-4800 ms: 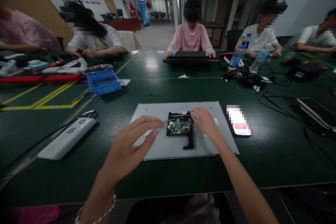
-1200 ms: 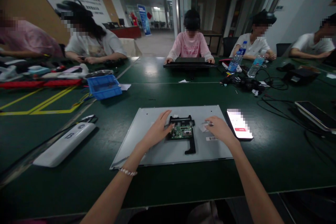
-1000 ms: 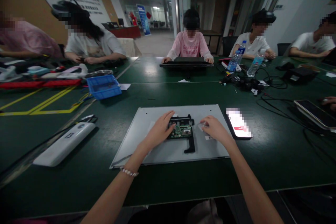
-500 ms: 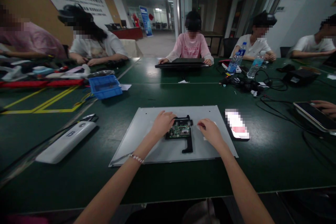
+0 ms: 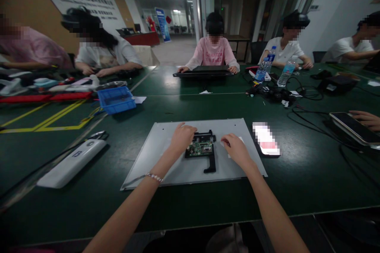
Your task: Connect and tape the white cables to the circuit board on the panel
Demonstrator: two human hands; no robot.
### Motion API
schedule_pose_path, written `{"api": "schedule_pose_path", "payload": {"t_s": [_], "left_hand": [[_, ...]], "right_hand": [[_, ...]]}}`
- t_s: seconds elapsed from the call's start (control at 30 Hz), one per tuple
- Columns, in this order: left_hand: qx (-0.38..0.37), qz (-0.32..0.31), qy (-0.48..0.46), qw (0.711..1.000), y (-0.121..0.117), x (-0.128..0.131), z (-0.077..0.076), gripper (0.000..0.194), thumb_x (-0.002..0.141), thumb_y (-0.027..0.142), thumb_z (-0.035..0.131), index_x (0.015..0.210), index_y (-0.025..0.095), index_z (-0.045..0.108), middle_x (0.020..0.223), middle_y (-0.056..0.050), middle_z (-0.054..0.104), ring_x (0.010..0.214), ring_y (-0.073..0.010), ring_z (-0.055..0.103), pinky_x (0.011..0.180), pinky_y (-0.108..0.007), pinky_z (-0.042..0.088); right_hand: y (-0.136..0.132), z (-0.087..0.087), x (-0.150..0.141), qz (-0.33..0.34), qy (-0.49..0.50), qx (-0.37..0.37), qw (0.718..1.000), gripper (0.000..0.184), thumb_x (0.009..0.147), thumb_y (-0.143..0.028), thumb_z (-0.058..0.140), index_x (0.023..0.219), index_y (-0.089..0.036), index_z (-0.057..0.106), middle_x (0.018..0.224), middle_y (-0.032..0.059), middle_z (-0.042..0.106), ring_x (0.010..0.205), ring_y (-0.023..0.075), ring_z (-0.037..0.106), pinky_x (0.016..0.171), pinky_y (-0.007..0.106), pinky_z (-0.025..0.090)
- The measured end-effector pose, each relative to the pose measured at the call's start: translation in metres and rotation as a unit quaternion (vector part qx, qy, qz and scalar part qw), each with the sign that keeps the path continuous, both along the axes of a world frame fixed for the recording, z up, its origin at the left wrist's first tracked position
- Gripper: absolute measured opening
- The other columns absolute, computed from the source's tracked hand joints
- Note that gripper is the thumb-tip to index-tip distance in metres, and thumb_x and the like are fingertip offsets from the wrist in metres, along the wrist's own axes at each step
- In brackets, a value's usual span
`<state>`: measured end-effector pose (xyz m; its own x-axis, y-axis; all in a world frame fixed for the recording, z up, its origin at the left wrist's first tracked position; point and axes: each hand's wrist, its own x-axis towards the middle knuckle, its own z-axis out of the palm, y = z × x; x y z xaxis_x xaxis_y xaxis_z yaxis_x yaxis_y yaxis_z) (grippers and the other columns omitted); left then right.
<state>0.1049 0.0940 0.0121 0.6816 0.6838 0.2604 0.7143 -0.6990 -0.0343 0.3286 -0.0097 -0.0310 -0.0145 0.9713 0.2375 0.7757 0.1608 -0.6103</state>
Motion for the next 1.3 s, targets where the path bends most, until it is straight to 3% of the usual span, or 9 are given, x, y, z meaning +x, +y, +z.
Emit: {"api": "schedule_pose_path", "payload": {"t_s": [0.2, 0.37, 0.5, 0.7, 0.83, 0.9, 1.03, 1.3], "left_hand": [[-0.003, 0.014, 0.008, 1.000, -0.001, -0.002, -0.006, 0.027, 0.084, 0.008, 0.040, 0.091, 0.017, 0.065, 0.081, -0.009, 0.069, 0.080, -0.0221, 0.064, 0.099, -0.044, 0.030], [-0.017, 0.014, 0.014, 1.000, 0.001, -0.002, -0.006, 0.027, 0.083, 0.007, 0.042, 0.090, 0.018, 0.065, 0.086, -0.008, 0.070, 0.084, -0.0202, 0.064, 0.103, -0.041, 0.027], [-0.033, 0.020, 0.022, 0.999, 0.002, -0.002, -0.006, 0.026, 0.082, 0.007, 0.043, 0.092, 0.018, 0.065, 0.086, -0.007, 0.071, 0.084, -0.0186, 0.064, 0.105, -0.040, 0.026], [-0.055, 0.018, 0.028, 0.998, 0.004, -0.003, -0.005, 0.026, 0.082, 0.007, 0.042, 0.094, 0.015, 0.065, 0.089, -0.010, 0.069, 0.088, -0.0212, 0.063, 0.089, -0.034, 0.042], [-0.078, 0.017, 0.030, 0.996, 0.008, -0.005, -0.005, 0.027, 0.083, 0.009, 0.044, 0.099, 0.017, 0.064, 0.096, -0.010, 0.069, 0.088, -0.0203, 0.063, 0.080, -0.029, 0.046], [-0.087, 0.016, 0.029, 0.996, 0.010, -0.005, -0.004, 0.028, 0.082, 0.008, 0.044, 0.100, 0.017, 0.064, 0.097, -0.009, 0.069, 0.089, -0.0196, 0.063, 0.081, -0.028, 0.046], [-0.097, 0.015, 0.023, 0.995, 0.010, -0.006, -0.003, 0.029, 0.082, 0.007, 0.044, 0.102, 0.017, 0.064, 0.098, -0.009, 0.069, 0.090, -0.0197, 0.064, 0.083, -0.028, 0.045], [-0.089, 0.026, -0.011, 0.996, 0.005, -0.005, -0.001, 0.031, 0.083, 0.007, 0.041, 0.105, 0.016, 0.062, 0.101, -0.010, 0.067, 0.091, -0.0195, 0.063, 0.083, -0.029, 0.046]], "right_hand": [[-0.001, 0.000, -0.001, -0.014, 0.029, -0.001, 0.999, 0.025, 0.082, -0.014, 0.048, 0.103, -0.020, 0.061, 0.094, 0.0053, 0.060, 0.082, 0.0162, 0.058, 0.075, 0.029, 0.046], [-0.003, 0.003, -0.001, -0.026, 0.054, 0.008, 0.998, 0.020, 0.082, -0.018, 0.049, 0.090, -0.019, 0.067, 0.089, 0.0054, 0.062, 0.078, 0.0161, 0.059, 0.074, 0.029, 0.046], [-0.003, 0.006, -0.002, -0.056, 0.128, 0.021, 0.990, 0.018, 0.080, -0.022, 0.052, 0.087, -0.017, 0.067, 0.087, 0.0057, 0.065, 0.077, 0.0164, 0.060, 0.072, 0.028, 0.047], [-0.002, 0.001, 0.000, -0.072, 0.261, -0.057, 0.961, 0.016, 0.074, -0.029, 0.058, 0.084, -0.017, 0.064, 0.078, 0.0036, 0.067, 0.068, 0.0161, 0.062, 0.061, 0.026, 0.049], [-0.004, 0.004, -0.002, -0.060, 0.339, -0.098, 0.934, 0.031, 0.073, -0.027, 0.059, 0.102, -0.019, 0.062, 0.079, 0.0031, 0.067, 0.065, 0.0146, 0.063, 0.059, 0.026, 0.050], [-0.005, 0.007, -0.003, -0.057, 0.350, -0.107, 0.929, 0.033, 0.073, -0.028, 0.059, 0.105, -0.019, 0.064, 0.081, 0.0042, 0.067, 0.067, 0.0145, 0.063, 0.060, 0.026, 0.051], [-0.006, 0.009, -0.006, -0.063, 0.339, -0.127, 0.930, 0.023, 0.074, -0.031, 0.060, 0.091, -0.017, 0.068, 0.081, 0.0054, 0.068, 0.069, 0.0153, 0.064, 0.055, 0.023, 0.049], [-0.002, 0.001, -0.009, -0.035, 0.305, -0.136, 0.942, 0.023, 0.074, -0.034, 0.059, 0.086, -0.016, 0.067, 0.071, 0.0039, 0.066, 0.060, 0.0138, 0.060, 0.043, 0.019, 0.038]]}}
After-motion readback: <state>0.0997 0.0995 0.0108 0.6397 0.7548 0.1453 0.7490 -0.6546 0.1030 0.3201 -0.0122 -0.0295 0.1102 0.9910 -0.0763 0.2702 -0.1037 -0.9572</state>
